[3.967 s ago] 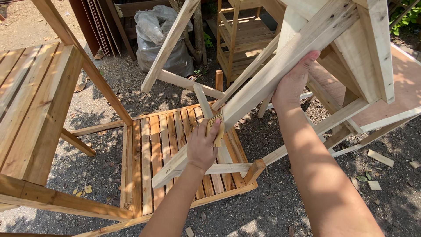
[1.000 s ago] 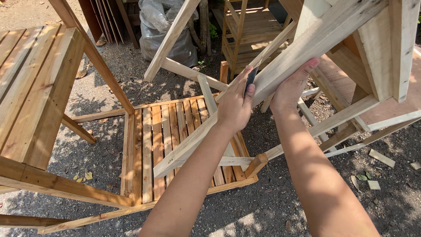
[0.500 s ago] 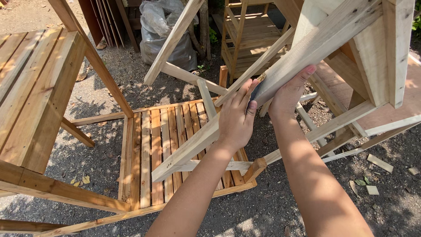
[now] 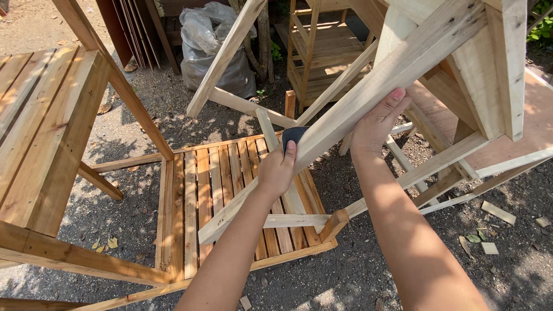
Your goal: The person sands a wooden chair frame with sheets of sandpaper, rubbing the legs, rails and edges by hand. They reposition the frame and work over different surfaces, then run their hands over the sanded wood at the end.
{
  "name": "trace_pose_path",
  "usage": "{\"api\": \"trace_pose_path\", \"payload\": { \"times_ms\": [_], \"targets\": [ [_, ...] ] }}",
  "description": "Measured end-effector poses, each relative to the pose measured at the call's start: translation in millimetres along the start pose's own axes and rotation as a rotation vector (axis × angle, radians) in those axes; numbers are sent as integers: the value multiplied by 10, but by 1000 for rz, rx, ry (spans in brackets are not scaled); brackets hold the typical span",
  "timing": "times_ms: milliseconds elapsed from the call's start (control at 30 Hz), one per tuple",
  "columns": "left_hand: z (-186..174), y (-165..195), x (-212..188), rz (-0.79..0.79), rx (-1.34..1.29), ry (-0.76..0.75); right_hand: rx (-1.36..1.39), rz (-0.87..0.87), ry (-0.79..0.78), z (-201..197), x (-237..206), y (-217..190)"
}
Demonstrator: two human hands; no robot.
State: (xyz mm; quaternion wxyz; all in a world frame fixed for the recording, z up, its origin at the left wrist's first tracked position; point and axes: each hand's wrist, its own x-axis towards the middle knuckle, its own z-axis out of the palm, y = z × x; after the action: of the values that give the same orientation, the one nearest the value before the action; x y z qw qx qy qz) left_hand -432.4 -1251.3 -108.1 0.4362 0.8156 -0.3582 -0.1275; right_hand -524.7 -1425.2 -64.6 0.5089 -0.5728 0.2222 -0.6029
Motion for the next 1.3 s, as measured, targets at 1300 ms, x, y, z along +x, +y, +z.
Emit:
{"api": "trace_pose_path", "payload": {
  "times_ms": [1300],
  "targets": [
    [232,715,464,110,-66,66,1,-98,-99,-62,30,90]
  ]
}}
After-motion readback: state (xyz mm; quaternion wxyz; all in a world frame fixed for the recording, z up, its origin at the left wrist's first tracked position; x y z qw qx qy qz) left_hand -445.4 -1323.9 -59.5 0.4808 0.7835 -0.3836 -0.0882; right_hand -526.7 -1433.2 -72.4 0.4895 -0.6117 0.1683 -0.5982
